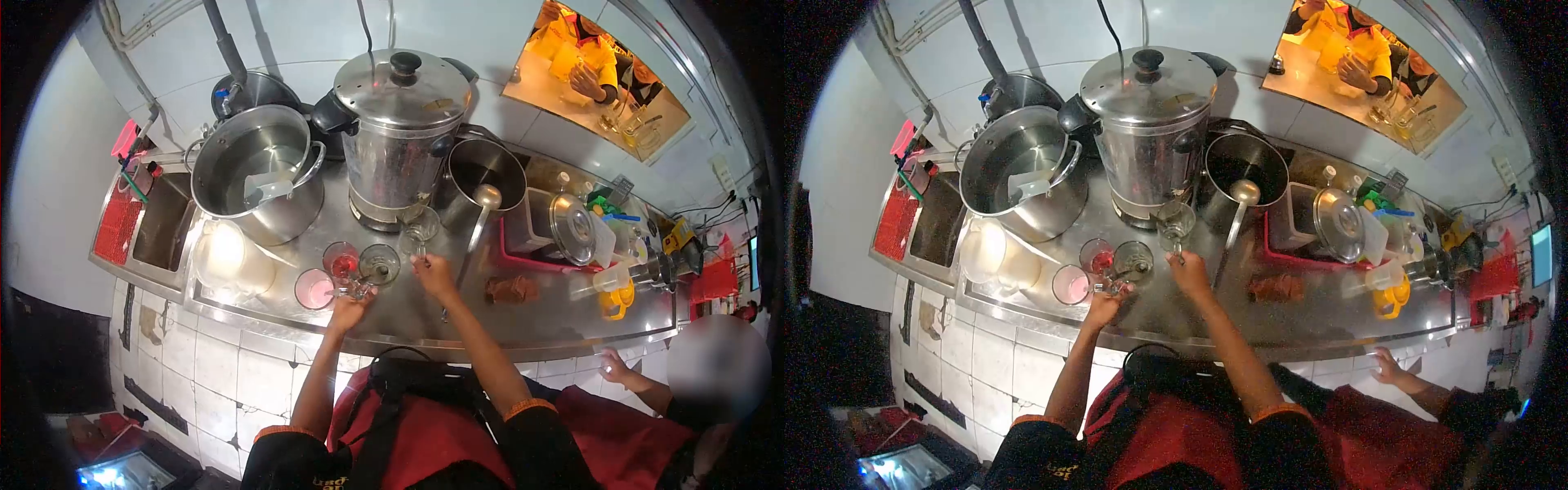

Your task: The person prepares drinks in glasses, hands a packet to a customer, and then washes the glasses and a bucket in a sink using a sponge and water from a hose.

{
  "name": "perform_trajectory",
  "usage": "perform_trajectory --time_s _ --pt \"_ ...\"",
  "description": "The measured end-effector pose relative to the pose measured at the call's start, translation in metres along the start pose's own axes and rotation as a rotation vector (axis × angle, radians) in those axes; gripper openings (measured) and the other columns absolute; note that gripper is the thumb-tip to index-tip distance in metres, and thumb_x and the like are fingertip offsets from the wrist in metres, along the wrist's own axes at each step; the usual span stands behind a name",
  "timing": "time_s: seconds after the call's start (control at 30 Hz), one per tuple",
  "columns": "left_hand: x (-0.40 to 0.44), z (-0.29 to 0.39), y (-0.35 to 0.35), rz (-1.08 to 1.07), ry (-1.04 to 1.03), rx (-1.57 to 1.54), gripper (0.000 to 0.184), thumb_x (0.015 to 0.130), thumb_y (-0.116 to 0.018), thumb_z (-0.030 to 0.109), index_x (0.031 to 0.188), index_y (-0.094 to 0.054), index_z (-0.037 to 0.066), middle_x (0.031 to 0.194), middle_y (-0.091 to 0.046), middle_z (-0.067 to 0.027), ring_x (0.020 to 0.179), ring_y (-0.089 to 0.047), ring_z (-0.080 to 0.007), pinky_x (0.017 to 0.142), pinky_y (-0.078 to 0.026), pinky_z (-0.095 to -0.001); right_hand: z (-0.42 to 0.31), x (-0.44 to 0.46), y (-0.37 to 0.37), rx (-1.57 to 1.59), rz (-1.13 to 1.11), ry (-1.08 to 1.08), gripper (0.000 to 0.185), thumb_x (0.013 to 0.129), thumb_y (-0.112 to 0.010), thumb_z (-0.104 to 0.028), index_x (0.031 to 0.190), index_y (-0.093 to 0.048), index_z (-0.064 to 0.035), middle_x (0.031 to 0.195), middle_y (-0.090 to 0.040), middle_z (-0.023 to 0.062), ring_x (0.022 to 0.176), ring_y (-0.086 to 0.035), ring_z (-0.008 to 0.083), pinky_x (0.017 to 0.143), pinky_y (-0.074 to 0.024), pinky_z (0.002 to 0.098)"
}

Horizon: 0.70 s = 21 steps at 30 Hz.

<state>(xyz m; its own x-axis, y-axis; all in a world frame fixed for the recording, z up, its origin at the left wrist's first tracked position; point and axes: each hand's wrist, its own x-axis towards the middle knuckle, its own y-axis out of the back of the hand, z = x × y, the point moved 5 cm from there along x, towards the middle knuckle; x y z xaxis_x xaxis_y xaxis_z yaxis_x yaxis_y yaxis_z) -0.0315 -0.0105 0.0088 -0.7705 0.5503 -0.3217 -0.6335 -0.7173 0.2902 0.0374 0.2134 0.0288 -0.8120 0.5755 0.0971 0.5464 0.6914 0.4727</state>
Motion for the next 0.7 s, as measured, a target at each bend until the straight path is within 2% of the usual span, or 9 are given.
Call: perform_trajectory --time_s 0.07,0.17,0.33,0.4,0.47,0.5,0.53,0.6,0.7 --pt "-0.007 -0.003 0.004 -0.04 -0.036 0.002 0.035 0.081 -0.065 0.032 0.096 -0.061 0.001 0.09 -0.062 -0.0073 0.086 -0.057 -0.0183 0.076 -0.043 -0.0322 0.005 -0.009 0.001 -0.292 -0.157 -0.232 0.028 0.082 -0.06 -0.025 0.078 -0.061 0.0034 0.064 -0.06 0.0148 0.057 -0.061 0.0263 0.054 -0.0457 0.0374" --pt "-0.018 -0.012 0.009 -0.123 0.033 0.099 0.032 0.081 -0.065 0.029 0.097 -0.06 0.002 0.091 -0.062 -0.0068 0.085 -0.057 -0.0184 0.076 -0.043 -0.0331 -0.073 -0.029 0.021 -0.494 -0.25 -0.143 0.031 0.081 -0.058 -0.028 0.081 -0.06 0.0024 0.077 -0.062 0.0196 0.072 -0.06 0.0359 0.063 -0.0459 0.0417" --pt "-0.037 -0.015 0.011 -0.359 -0.021 0.17 0.042 0.081 -0.061 0.044 0.108 -0.063 0.012 0.094 -0.065 -0.0115 0.09 -0.059 -0.0226 0.077 -0.045 -0.0343 -0.127 -0.012 -0.018 -0.202 -0.138 0.284 0.032 0.077 -0.06 -0.027 0.095 -0.059 -0.0006 0.096 -0.061 0.0184 0.087 -0.059 0.0359 0.075 -0.0465 0.0427" --pt "-0.045 -0.01 0.006 -0.327 -0.113 0.139 0.036 0.083 -0.059 0.039 0.108 -0.062 0.013 0.094 -0.065 -0.011 0.09 -0.059 -0.0221 0.077 -0.045 -0.0343 -0.123 -0.006 -0.051 -0.288 -0.386 0.129 0.029 0.075 -0.06 -0.023 0.095 -0.061 -0.0011 0.094 -0.061 0.02 0.088 -0.059 0.0369 0.078 -0.0467 0.0433" --pt "-0.045 -0.021 0.008 -0.052 -0.153 0.17 0.032 0.083 -0.056 0.031 0.108 -0.061 0.01 0.095 -0.065 -0.0113 0.089 -0.06 -0.0228 0.078 -0.045 -0.0348 -0.113 0.0 -0.072 -0.364 -0.474 0.039 0.029 0.075 -0.059 -0.022 0.094 -0.061 -0.0005 0.093 -0.061 0.0209 0.089 -0.058 0.0375 0.078 -0.0465 0.0438" --pt "-0.055 0.0 0.01 0.018 -0.13 0.312 0.031 0.071 -0.063 0.009 0.101 -0.058 0.001 0.092 -0.062 -0.0119 0.085 -0.058 -0.0234 0.076 -0.045 -0.0367 -0.107 0.001 -0.08 -0.439 -0.575 -0.049 0.028 0.074 -0.058 -0.021 0.093 -0.06 0.0001 0.092 -0.061 0.0217 0.09 -0.058 0.0381 0.079 -0.0463 0.0443" --pt "-0.073 0.016 0.013 0.136 -0.023 -0.005 0.033 0.069 -0.064 0.006 0.101 -0.058 0.0 0.089 -0.061 -0.0126 0.08 -0.059 -0.0246 0.074 -0.046 -0.0368 -0.109 0.003 -0.082 -0.437 -0.566 -0.05 0.028 0.074 -0.058 -0.021 0.093 -0.06 0.0001 0.092 -0.061 0.0217 0.09 -0.058 0.0381 0.079 -0.0463 0.0443" --pt "-0.076 0.006 0.012 0.337 -0.334 -0.029 0.023 0.074 -0.062 0.01 0.095 -0.058 0.001 0.076 -0.062 -0.0115 0.063 -0.059 -0.0224 0.058 -0.046 -0.0348 -0.118 0.005 -0.081 -0.526 -0.507 0.067 0.026 0.072 -0.058 -0.017 0.09 -0.061 0.001 0.092 -0.06 0.0232 0.09 -0.059 0.0374 0.079 -0.0462 0.0446" --pt "-0.081 -0.007 0.012 0.403 -0.325 0.004 0.024 0.072 -0.064 0.009 0.094 -0.058 0.0 0.07 -0.062 -0.0118 0.061 -0.059 -0.0244 0.057 -0.046 -0.0344 -0.131 0.006 -0.078 -0.527 -0.486 0.11 0.025 0.069 -0.059 -0.015 0.088 -0.061 0.0008 0.093 -0.06 0.0236 0.091 -0.058 0.0365 0.08 -0.0457 0.0447"
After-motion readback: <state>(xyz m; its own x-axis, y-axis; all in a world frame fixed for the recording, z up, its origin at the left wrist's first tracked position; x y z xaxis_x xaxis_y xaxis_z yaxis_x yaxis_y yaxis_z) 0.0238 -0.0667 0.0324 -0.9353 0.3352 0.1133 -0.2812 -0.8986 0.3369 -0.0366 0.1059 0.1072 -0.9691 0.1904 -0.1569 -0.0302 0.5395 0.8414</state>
